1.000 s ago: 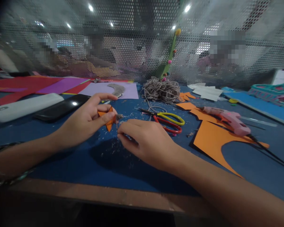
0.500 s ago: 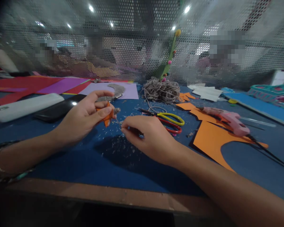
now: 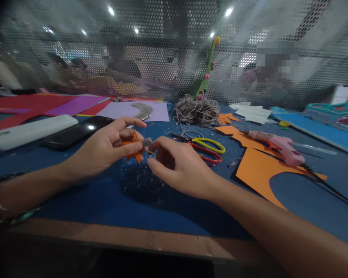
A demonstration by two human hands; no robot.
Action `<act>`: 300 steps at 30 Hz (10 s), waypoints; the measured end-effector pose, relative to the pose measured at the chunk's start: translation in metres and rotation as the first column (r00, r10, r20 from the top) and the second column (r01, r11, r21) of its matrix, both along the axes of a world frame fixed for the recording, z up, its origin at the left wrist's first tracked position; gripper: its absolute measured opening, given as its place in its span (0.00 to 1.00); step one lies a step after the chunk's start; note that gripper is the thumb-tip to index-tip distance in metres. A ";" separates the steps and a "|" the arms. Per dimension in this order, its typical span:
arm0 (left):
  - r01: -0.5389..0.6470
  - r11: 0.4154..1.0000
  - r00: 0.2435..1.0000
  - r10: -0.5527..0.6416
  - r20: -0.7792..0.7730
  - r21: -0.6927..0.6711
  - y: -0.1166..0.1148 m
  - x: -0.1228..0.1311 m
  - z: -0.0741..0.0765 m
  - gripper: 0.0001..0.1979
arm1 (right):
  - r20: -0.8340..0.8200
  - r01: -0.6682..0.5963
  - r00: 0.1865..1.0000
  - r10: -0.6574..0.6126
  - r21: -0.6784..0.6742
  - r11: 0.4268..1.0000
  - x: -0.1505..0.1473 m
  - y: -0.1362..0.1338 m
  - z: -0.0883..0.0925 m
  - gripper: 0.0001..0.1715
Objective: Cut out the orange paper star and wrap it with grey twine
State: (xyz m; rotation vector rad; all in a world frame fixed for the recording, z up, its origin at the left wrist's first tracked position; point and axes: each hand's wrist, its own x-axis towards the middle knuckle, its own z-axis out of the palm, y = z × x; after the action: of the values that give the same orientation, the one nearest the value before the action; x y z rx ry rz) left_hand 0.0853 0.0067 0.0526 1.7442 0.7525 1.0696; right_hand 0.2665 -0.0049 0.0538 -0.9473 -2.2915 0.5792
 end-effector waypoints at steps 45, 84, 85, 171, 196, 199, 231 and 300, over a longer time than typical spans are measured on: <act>-0.248 0.962 0.966 0.254 -0.040 0.109 0.011 -0.005 0.003 0.19 | -0.348 0.301 0.886 -0.305 -0.068 0.951 0.020 0.029 0.011 0.14; -0.183 0.923 0.958 0.245 -0.151 0.338 0.013 -0.009 -0.004 0.19 | -0.247 0.400 0.904 -0.349 0.202 0.894 0.029 0.043 0.005 0.16; -0.171 0.919 0.956 0.242 -0.164 0.356 0.012 -0.008 -0.005 0.19 | -0.220 0.308 0.940 -0.261 0.217 0.926 0.024 0.037 0.003 0.19; -0.166 0.924 0.929 0.264 -0.260 0.344 -0.007 0.001 -0.002 0.08 | -0.188 0.041 0.977 -0.101 -0.298 0.954 -0.005 0.001 -0.002 0.06; -0.267 0.964 0.963 0.266 -0.052 -0.012 0.016 -0.004 -0.001 0.07 | -0.156 0.063 0.982 -0.105 -0.248 0.967 -0.001 0.003 0.002 0.09; -0.256 0.966 0.965 0.253 -0.069 -0.033 0.015 -0.004 -0.001 0.08 | -0.151 0.067 0.983 -0.108 -0.257 0.964 -0.001 0.003 0.003 0.09; -0.195 0.977 0.976 0.202 -0.079 0.085 0.014 -0.004 -0.002 0.12 | -0.090 0.061 0.993 -0.083 -0.218 0.974 0.001 0.004 0.003 0.10; 0.324 0.885 0.933 -0.358 -0.043 -0.335 -0.011 0.002 0.006 0.14 | -0.159 -0.171 0.979 0.127 -0.304 0.937 0.002 0.004 0.004 0.09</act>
State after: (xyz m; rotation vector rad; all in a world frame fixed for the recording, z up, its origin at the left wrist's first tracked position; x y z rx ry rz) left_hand 0.0873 -0.0040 0.0582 1.5794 0.6127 0.5821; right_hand 0.2689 -0.0006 0.0579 -0.8496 -2.1971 1.0705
